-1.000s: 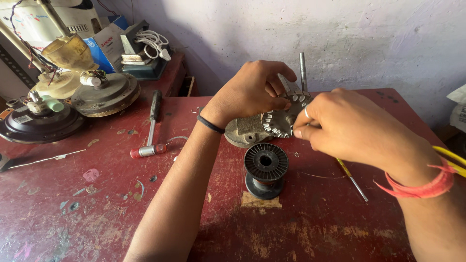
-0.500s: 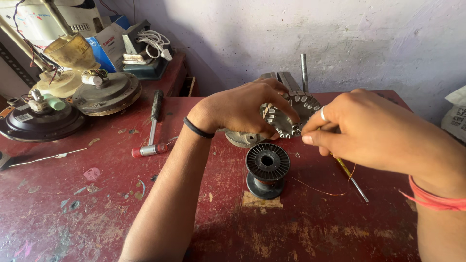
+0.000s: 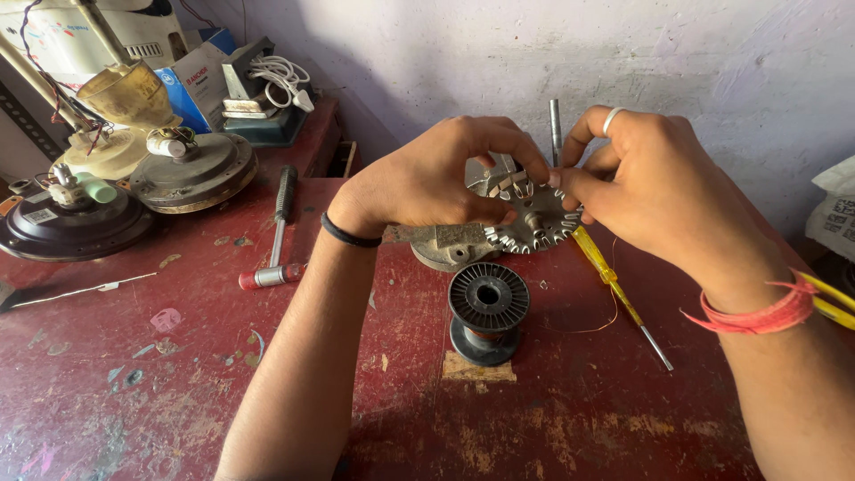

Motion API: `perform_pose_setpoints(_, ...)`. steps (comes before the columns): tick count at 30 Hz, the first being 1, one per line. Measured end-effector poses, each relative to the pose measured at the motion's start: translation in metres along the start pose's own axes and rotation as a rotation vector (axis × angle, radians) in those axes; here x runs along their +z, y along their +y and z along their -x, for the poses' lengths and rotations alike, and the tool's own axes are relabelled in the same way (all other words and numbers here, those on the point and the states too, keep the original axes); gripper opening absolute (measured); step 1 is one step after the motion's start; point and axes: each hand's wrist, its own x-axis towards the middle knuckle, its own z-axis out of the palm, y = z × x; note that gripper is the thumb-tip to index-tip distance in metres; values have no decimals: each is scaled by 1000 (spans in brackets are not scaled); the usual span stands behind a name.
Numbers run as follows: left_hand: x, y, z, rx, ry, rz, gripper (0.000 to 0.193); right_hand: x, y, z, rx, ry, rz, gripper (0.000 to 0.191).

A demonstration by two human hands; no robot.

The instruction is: The person winds copper wire around the slots of a motor armature held in a bench vise. They use a yellow-handled screwdriver to guide and pack the wire into the slots, then trim excess wire with scissors. The process is repeated for multiple slots.

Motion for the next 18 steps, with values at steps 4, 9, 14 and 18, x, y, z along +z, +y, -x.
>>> perform_pose_setpoints(4, 1, -5, -4, 52, -6, -30, 47, 4, 3, -1, -59, 35, -7, 7)
perform_pose_setpoints(9, 3, -10, -3, 27, 5, -30, 46, 6, 5, 0, -74, 36, 51, 8)
perform_pose_setpoints(14, 3, -13, 0, -134, 45, -18, 41, 10, 4, 3, -227, 12, 35, 13)
perform_pose_setpoints(18, 5, -19, 0, -181, 74, 136, 48, 15, 2, 4, -157, 3, 65, 18)
